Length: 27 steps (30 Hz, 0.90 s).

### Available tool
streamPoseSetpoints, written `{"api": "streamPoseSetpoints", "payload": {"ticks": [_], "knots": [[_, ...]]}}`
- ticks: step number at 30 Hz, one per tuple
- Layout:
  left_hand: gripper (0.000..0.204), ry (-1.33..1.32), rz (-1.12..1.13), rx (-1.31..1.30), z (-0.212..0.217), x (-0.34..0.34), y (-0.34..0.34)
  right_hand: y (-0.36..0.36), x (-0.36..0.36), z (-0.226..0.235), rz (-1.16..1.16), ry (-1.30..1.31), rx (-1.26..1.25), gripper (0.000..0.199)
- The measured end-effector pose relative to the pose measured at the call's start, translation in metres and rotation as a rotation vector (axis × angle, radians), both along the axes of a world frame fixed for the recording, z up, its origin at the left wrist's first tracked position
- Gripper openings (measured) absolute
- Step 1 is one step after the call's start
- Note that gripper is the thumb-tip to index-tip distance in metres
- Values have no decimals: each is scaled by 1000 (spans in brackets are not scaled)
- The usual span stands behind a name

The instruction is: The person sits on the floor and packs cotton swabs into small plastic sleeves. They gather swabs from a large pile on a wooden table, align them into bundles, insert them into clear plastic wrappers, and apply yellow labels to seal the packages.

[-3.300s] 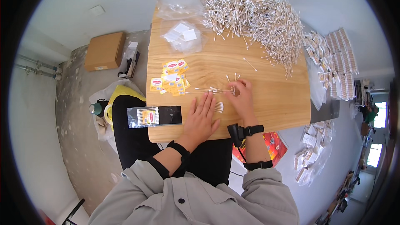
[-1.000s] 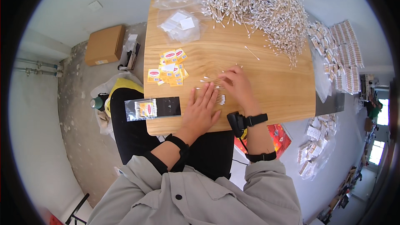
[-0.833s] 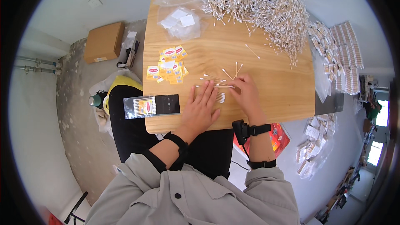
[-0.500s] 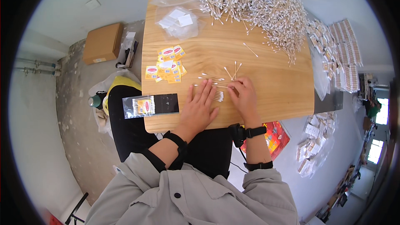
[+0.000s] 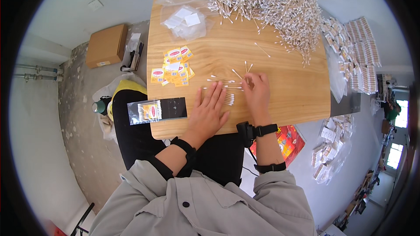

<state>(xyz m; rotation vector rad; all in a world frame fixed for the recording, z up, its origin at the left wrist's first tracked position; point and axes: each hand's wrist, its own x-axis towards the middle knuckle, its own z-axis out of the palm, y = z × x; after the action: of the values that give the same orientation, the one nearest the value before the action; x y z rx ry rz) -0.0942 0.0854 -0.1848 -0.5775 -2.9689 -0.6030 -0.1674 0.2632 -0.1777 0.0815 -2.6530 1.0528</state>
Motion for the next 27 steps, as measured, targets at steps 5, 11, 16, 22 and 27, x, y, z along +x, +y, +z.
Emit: {"api": "streamPoseSetpoints", "payload": {"ticks": [5,11,16,22,27], "knots": [[70,6,-5,19,2,-1,0,2,-18,-6,74,-12,106,9],[69,0,1,20,-1,0,-2,-8,-43,9,116,68,69,9],[71,8,-8,18,-2,-2,-1,-15,-43,-6,351,-17,22,9],[75,19,7,29,-3,-1,0,-9,-26,-4,447,-103,-31,10],[79,8,34,93,-5,0,-2,-2,-1,2,194,24,-115,13]]}}
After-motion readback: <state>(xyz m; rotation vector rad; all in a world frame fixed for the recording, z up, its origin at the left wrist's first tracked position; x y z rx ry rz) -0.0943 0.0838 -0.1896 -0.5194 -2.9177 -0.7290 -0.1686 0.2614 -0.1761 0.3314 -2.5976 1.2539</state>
